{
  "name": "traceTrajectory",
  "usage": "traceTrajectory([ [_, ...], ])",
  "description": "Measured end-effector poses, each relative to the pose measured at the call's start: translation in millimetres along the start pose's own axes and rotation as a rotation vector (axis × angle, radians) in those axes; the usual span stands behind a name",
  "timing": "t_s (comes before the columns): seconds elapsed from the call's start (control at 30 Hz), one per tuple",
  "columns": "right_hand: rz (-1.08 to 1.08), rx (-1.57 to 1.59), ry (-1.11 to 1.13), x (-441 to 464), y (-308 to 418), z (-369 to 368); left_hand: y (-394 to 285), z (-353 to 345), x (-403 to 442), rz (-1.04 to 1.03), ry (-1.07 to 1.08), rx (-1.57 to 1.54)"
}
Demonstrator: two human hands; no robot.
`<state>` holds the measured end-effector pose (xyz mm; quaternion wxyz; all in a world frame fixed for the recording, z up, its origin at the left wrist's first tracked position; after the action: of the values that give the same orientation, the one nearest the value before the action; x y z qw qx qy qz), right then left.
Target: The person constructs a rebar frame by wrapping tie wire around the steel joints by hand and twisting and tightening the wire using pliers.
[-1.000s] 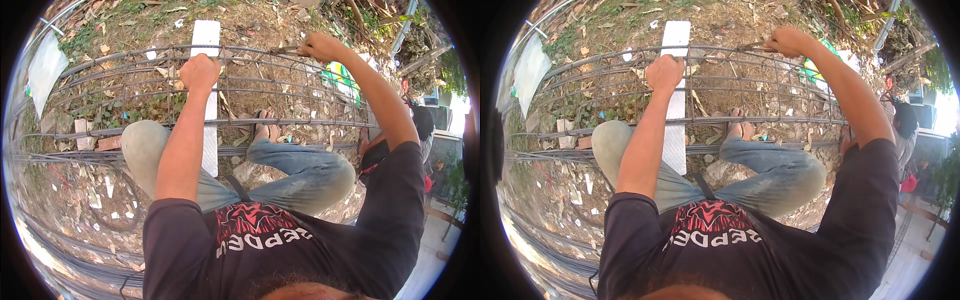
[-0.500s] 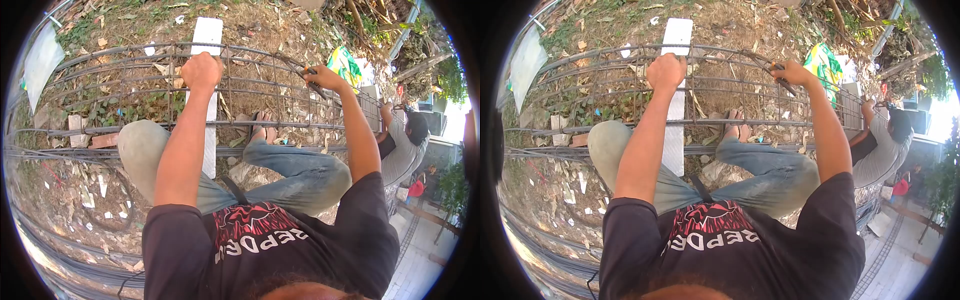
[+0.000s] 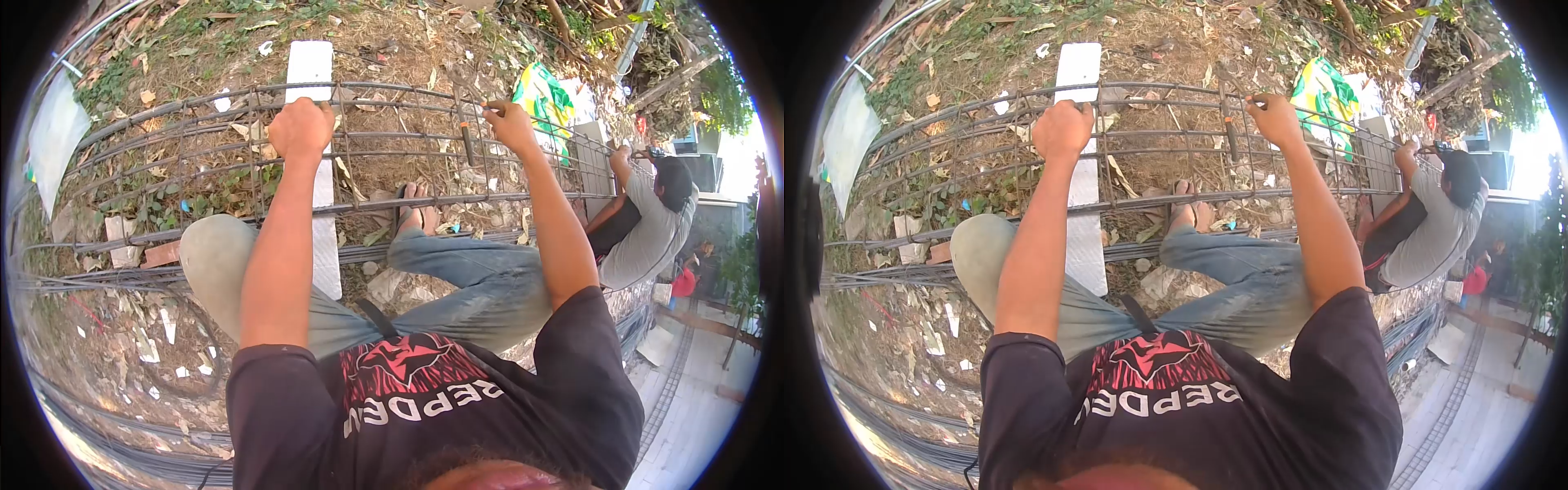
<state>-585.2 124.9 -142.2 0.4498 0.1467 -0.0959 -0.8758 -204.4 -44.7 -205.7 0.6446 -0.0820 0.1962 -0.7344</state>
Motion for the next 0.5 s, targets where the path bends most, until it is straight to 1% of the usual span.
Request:
traceTrajectory([
  [0.07,0.1,-0.224,-0.13,-7,28,0,-1,2,-1,-0.013,-0.027,0.032],
  [0.1,0.032,-0.184,-0.081,-10,37,1,-2,2,-2,-0.019,-0.039,0.047],
  [0.2,0.016,-0.286,-0.055,-11,55,-7,-3,4,-3,-0.016,-0.031,0.049],
  [0.33,0.011,-0.436,-0.154,-15,41,-39,-5,7,-1,-0.03,-0.047,0.041],
  [0.37,0.031,-0.402,-0.146,-16,38,-38,-6,7,0,-0.033,-0.05,0.037],
  [0.43,0.001,-0.315,-0.135,-7,12,-39,-4,5,-4,-0.038,-0.057,0.033],
  [0.5,-0.005,-0.263,-0.133,-2,8,-37,-3,7,-5,-0.032,-0.034,0.029],
])
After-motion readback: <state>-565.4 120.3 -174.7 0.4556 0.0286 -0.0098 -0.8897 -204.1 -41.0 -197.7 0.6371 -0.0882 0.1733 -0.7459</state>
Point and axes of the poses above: each hand's wrist, its own x-axis towards the middle knuckle, its own z-axis out of the back of the hand, y = z × x, the point moved 6 cm from there along x, towards the middle knuckle, and after that the axes turned 1 degree about -y, right-handed, at the moved point
